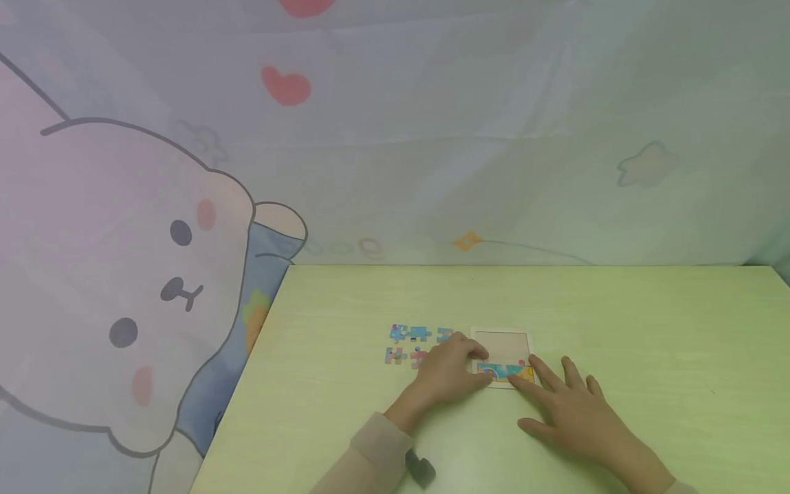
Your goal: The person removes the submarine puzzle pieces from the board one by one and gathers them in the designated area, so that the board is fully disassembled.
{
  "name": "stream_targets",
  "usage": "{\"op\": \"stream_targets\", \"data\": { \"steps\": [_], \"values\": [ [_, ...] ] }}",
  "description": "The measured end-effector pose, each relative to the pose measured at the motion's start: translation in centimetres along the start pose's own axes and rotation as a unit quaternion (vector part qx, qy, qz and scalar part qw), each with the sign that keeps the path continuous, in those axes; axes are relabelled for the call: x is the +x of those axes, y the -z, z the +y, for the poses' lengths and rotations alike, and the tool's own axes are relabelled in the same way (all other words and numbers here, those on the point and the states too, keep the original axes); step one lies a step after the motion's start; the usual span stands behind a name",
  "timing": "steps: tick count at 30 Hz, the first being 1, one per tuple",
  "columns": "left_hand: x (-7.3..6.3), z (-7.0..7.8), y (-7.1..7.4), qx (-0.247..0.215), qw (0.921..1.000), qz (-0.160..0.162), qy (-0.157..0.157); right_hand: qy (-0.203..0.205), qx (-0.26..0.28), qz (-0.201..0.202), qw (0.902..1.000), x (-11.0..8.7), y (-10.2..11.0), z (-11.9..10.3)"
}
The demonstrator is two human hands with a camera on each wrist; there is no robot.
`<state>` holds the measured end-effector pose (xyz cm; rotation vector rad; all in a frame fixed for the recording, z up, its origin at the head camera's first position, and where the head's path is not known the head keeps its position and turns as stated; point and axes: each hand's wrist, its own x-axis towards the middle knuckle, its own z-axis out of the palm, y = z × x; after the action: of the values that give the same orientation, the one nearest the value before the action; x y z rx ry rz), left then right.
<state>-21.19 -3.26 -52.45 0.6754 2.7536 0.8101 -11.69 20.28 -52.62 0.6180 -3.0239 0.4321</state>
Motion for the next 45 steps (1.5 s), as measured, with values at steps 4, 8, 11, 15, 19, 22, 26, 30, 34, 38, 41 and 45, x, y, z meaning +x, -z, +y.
{"op": "stream_targets", "data": {
  "steps": [4,8,11,15,19,22,26,30,34,38,41,45],
  "values": [
    [-0.1,0.1,-0.1,-0.001,1.0,0.001,0.005,-0.001,0.001,-0.001,1.0,0.0,0.1,-0.1],
    [-0.2,0.1,-0.1,-0.004,1.0,0.003,0.008,-0.002,0.005,-0.001,1.0,0.0,0.2,-0.2],
    [-0.2,0.1,-0.2,-0.009,0.9999,0.006,0.007,-0.004,0.004,-0.002,1.0,0.1,0.2,-0.2],
    [-0.2,0.2,-0.4,-0.024,0.9996,0.009,0.012,-0.008,0.003,-0.004,1.0,0.2,0.2,-0.1],
    [-0.1,0.2,-0.5,-0.035,0.9993,0.015,0.006,-0.009,0.005,-0.004,0.9999,0.2,0.1,-0.1],
    [-0.2,0.1,-0.4,-0.037,0.999,0.023,-0.011,-0.008,0.005,-0.003,0.9999,0.2,0.0,0.0],
    [-0.3,-0.1,-0.5,-0.038,0.9981,0.036,-0.033,-0.006,0.002,-0.001,1.0,0.3,-0.1,0.0],
    [-0.8,-0.3,-0.3,-0.041,0.997,0.051,-0.041,-0.003,-0.001,-0.001,1.0,0.3,-0.3,0.0],
    [-1.7,-0.6,0.4,-0.064,0.9953,0.066,-0.032,-0.004,-0.003,-0.001,1.0,0.3,-0.3,-0.1],
    [-2.6,-1.2,1.5,-0.084,0.9923,0.086,-0.031,-0.005,-0.005,-0.001,1.0,0.3,-0.3,-0.1],
    [-3.4,-1.8,2.5,-0.092,0.9902,0.098,-0.037,-0.005,-0.007,0.0,1.0,0.3,-0.3,-0.1],
    [-4.6,-2.5,3.7,-0.096,0.9895,0.104,-0.027,-0.003,-0.01,0.003,0.9999,0.3,-0.4,0.1]
  ]
}}
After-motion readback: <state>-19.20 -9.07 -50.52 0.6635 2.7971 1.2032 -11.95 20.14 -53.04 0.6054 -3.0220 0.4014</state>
